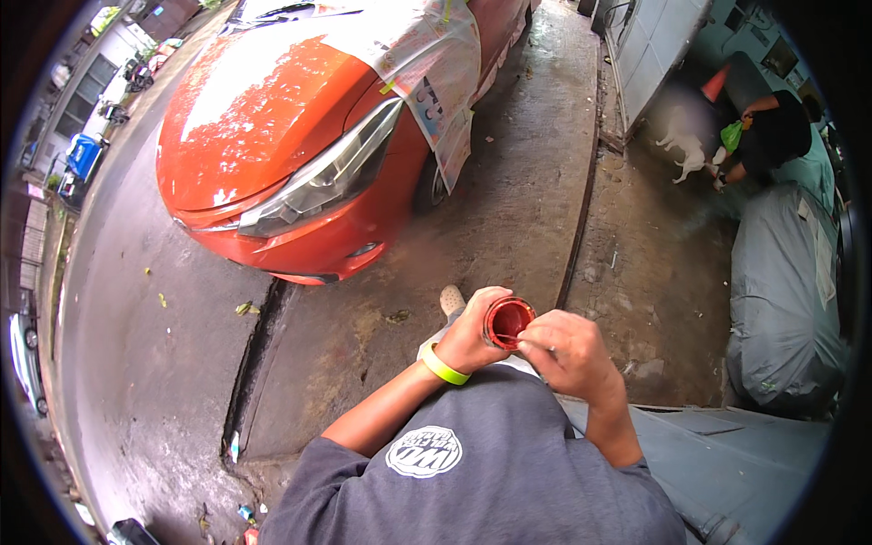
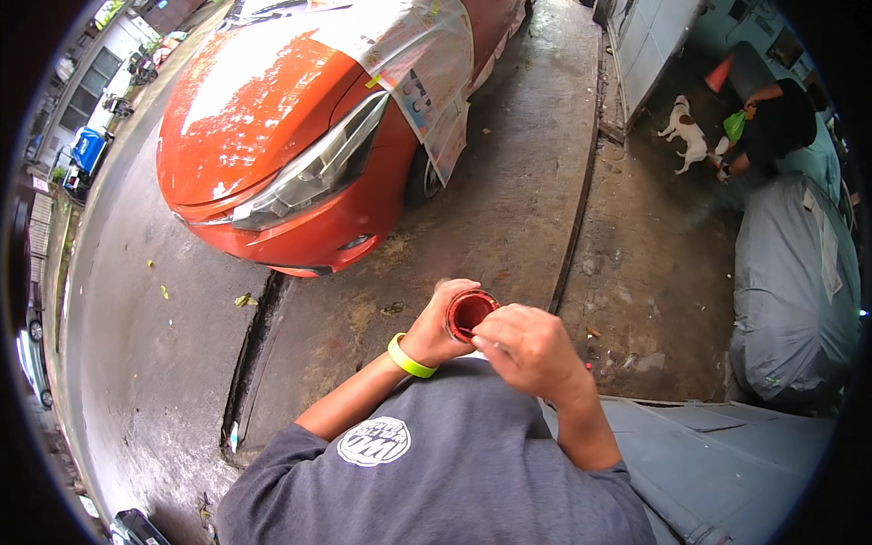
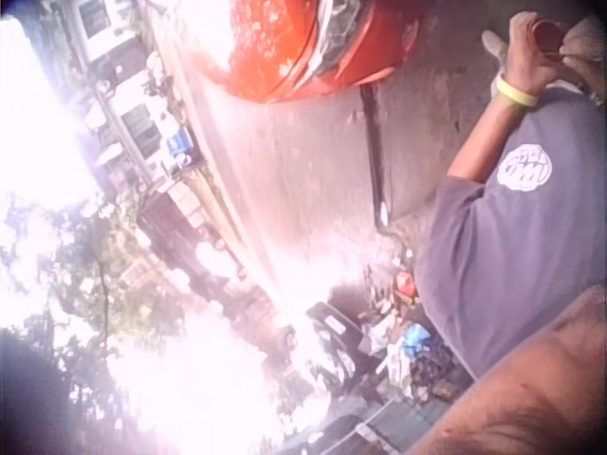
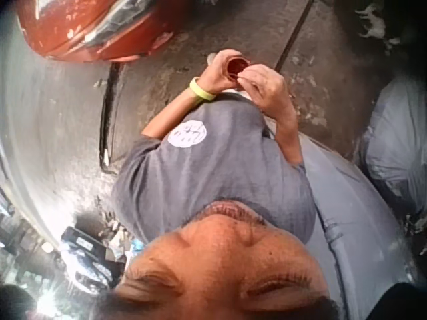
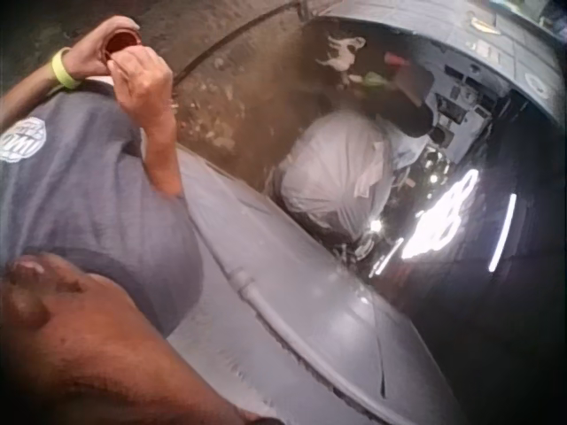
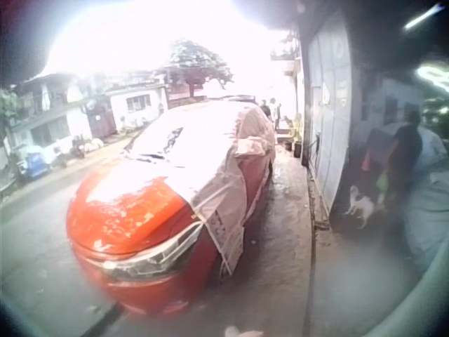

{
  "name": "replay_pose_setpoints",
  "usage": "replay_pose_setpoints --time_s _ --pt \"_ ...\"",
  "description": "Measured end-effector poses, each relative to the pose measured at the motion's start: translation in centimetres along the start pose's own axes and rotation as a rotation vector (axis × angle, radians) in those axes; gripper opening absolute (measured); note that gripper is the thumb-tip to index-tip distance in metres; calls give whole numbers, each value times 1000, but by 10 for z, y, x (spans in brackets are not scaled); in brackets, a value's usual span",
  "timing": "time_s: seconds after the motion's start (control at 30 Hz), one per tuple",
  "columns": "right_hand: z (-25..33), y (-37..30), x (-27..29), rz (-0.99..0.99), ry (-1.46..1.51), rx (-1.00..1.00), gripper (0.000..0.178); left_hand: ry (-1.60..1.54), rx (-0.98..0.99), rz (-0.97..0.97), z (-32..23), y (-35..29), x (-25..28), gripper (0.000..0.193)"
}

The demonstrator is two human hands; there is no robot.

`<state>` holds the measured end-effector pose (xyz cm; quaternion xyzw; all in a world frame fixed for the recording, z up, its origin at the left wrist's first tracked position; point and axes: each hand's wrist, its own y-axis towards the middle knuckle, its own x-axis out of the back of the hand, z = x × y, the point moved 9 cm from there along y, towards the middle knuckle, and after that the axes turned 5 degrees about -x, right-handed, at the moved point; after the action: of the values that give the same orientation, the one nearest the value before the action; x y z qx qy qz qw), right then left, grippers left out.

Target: The person uses a small brush to apply red paint to the front bumper and side of a red car. The car is partially covered with newspaper and tape to protect other areas. The person repeatedly dips the brush into a small container of paint and applies it to specific spots on the vehicle's body.

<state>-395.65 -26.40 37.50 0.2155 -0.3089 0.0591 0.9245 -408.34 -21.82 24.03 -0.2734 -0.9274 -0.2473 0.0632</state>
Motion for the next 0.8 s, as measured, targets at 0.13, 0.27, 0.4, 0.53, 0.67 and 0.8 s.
replay_pose_setpoints --time_s 0.13,0.27,0.4,0.53,0.67,0.8 --pt "-6 1 11 -91 -69 -10 13 32 0 21 -6 -1 -5 90" --pt "8 0 -2 -6 26 59 11 0 25 -43 -5 -14 2 87" --pt "-2 0 -5 -22 -75 14 13 52 58 -47 1 -28 5 90" --pt "22 -2 -20 15 27 103 14 -10 50 -80 -10 -31 12 87" --pt "14 1 -18 3 -32 64 16 36 61 -54 -16 -40 19 85" --pt "34 1 -26 -3 53 120 13 44 90 -18 -14 -38 23 82"
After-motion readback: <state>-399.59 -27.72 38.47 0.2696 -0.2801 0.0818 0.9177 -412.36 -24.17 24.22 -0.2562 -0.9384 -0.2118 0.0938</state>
